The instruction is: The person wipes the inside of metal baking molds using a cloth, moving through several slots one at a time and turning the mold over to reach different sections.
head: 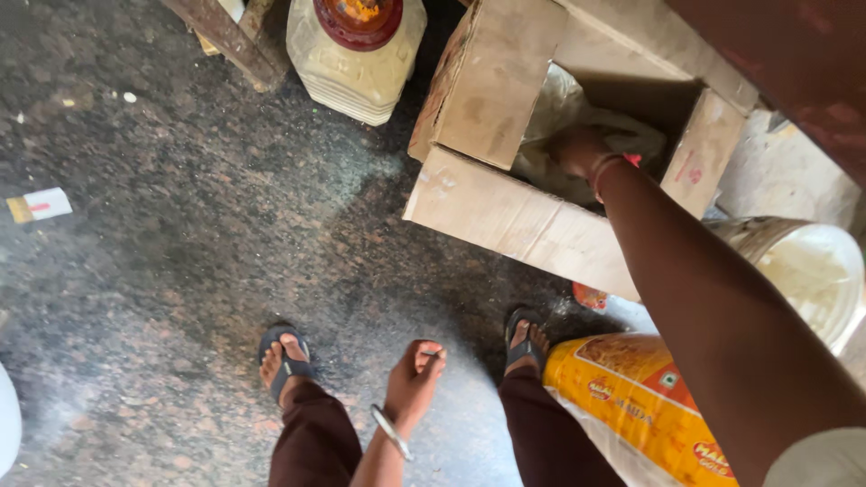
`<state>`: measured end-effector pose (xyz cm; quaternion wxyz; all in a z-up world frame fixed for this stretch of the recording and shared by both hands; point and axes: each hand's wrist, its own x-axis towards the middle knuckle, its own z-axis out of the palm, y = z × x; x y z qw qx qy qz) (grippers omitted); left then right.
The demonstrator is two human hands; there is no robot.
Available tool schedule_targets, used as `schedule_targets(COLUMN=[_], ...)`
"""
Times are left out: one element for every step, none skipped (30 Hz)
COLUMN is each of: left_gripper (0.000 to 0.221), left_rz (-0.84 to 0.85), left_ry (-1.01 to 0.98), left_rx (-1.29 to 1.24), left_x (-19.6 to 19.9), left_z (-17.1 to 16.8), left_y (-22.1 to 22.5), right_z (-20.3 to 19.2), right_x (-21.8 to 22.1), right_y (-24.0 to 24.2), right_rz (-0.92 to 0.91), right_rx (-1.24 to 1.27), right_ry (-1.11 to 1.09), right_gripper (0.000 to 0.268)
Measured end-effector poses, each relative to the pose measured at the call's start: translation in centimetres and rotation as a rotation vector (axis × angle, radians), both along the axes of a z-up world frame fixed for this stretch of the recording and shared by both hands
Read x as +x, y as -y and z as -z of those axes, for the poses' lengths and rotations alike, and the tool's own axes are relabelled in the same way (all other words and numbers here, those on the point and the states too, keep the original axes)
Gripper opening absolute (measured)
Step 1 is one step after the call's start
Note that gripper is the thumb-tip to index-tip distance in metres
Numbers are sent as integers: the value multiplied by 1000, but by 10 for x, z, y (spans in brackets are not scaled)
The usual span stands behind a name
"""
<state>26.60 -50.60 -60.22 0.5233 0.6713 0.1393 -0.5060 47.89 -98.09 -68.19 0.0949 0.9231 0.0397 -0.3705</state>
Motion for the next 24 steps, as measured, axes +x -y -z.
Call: schedule_targets(left_gripper=[39, 39, 39, 39, 39, 38, 38, 38, 37, 37, 37, 38, 39, 39, 41, 43, 45, 57, 72, 84, 98, 114, 112, 111], left_rz=[20, 12, 0, -7, -14, -43, -72, -98, -109, -121, -132, -125, -117, -109, -229, -348, -467, -464, -459, -485, -509, -535, -622, -710], left_ry=[11, 18, 16, 22, 27, 23, 19, 11, 9, 12, 16, 26, 37, 49, 103, 152, 201, 119, 36, 98, 159, 205, 241, 270], left_rx=[1, 7, -1, -19, -36, -50, -64, -67, -61, -66, -72, -80, -88, -94, -153, -207, -261, -205, -150, -209, -269, -348, -350, -338], left_x=[1, -1, -3, 0, 1, 2, 3, 0, -4, -5, -4, -4, -3, 0, 6, 11, 19, 30, 42, 57, 68, 73, 81, 86], left_z=[-3, -8, -10, -8, -5, -2, 1, 1, 0, 0, 0, -3, -6, -9, -13, -20, -27, -34, -41, -45, -47, -47, -39, -31], left_y=[0, 3, 2, 2, 2, 5, 9, 4, 0, 2, 5, 6, 9, 12, 19, 27, 34, 43, 53, 65, 79, 98, 112, 120], right_z=[8, 18, 25, 31, 36, 37, 32, 22, 14, 9, 7, 8, 13, 21, 32, 37, 41, 42, 45, 50, 53, 51, 53, 53], right_x=[-2, 3, 8, 13, 19, 23, 28, 29, 26, 23, 18, 13, 10, 9, 6, 2, 0, 1, -10, -23, -33, -41, -47, -65], right_y=[-2, -7, -11, -16, -25, -28, -22, -21, -27, -32, -34, -33, -30, -25, -18, -16, -19, -18, -22, -34, -43, -50, -68, -82], right_rz=[85, 143, 200, 232, 264, 302, 549, 798, 1047, 1089, 1132, 1174, 1132, 1089, 1047, 935, 822, 704, 724, 748, 769, 556, 338, 523], right_rx=[39, 82, 124, 129, 134, 138, 172, 216, 260, 305, 351, 398, 368, 342, 315, 276, 237, 195, 275, 364, 454, 251, 50, 155], right_ry=[-31, -67, -105, -70, -34, 0, -35, -80, -130, -103, -76, -56, -69, -81, -92, -134, -174, -204, -138, -60, 18, 111, 197, 211], right_gripper=[30, 33, 35, 35, 37, 40, 39, 40, 41, 37, 34, 30, 33, 35, 38, 41, 43, 46, 42, 40, 40, 40, 41, 42])
